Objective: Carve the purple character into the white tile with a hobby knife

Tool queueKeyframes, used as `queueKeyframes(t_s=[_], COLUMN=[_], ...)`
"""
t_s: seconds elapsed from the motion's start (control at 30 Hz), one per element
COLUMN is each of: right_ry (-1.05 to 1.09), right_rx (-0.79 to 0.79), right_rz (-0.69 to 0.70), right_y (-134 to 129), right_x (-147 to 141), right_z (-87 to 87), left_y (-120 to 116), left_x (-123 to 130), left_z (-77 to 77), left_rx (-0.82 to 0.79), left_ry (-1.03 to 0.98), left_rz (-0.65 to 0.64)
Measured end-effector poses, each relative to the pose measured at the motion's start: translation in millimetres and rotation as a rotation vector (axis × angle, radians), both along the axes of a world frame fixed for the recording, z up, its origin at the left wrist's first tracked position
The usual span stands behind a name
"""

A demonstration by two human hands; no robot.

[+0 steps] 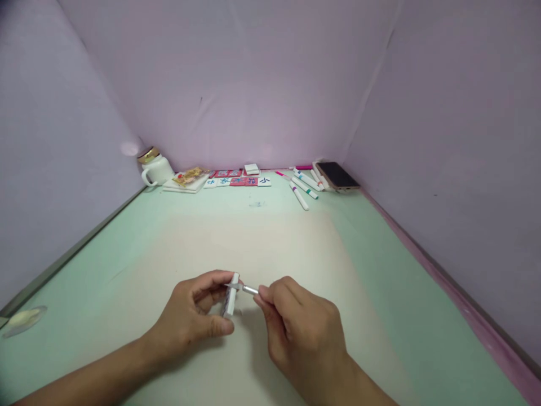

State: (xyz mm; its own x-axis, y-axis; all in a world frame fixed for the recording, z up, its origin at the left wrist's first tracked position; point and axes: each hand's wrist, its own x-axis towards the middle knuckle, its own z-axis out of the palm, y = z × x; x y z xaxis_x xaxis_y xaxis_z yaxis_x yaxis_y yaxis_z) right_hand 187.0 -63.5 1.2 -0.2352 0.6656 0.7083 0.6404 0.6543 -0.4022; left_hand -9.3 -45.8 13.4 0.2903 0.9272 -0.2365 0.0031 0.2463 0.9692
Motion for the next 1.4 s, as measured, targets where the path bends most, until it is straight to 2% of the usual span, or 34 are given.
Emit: queueKeyframes(t_s=[0.47,0.63,0.7,0.83,0.97,1.1,1.27,1.4], right_ry=[0.024,-0.037,0.012,0.154,0.165,0.144,0.079,0.078], right_rx=[-0.055,-0.088,-0.132,-0.155,-0.149,-0.146,-0.072,-0.075], right_rz=[-0.069,-0.239,-0.275,-0.198,-0.054,0.017,0.014,-0.015], right_y=[2.5,13.7,16.9,13.9,6.2,2.3,0.4,0.4], right_x=[0.8,7.6,9.9,8.1,2.4,-0.8,-2.4,-3.1], right_z=[0.2,-4.1,-2.7,5.0,8.5,5.9,3.1,2.5], left_y=[0.4,-6.3,-5.2,3.7,7.7,6.0,3.3,3.8], left_x=[-1.3,-2.2,-4.6,-9.5,-8.7,-5.6,-5.5,-7.4], left_z=[-2.1,-0.3,-0.6,-1.1,-2.5,-3.1,-1.0,-3.1], left_rx=[0.118,0.177,0.118,0.016,-0.021,-0.026,0.015,0.008], left_ry=[0.014,-0.031,-0.087,-0.153,-0.181,-0.159,-0.053,-0.036], left_rz=[0.029,-0.080,-0.115,-0.054,-0.056,-0.055,-0.041,-0.047])
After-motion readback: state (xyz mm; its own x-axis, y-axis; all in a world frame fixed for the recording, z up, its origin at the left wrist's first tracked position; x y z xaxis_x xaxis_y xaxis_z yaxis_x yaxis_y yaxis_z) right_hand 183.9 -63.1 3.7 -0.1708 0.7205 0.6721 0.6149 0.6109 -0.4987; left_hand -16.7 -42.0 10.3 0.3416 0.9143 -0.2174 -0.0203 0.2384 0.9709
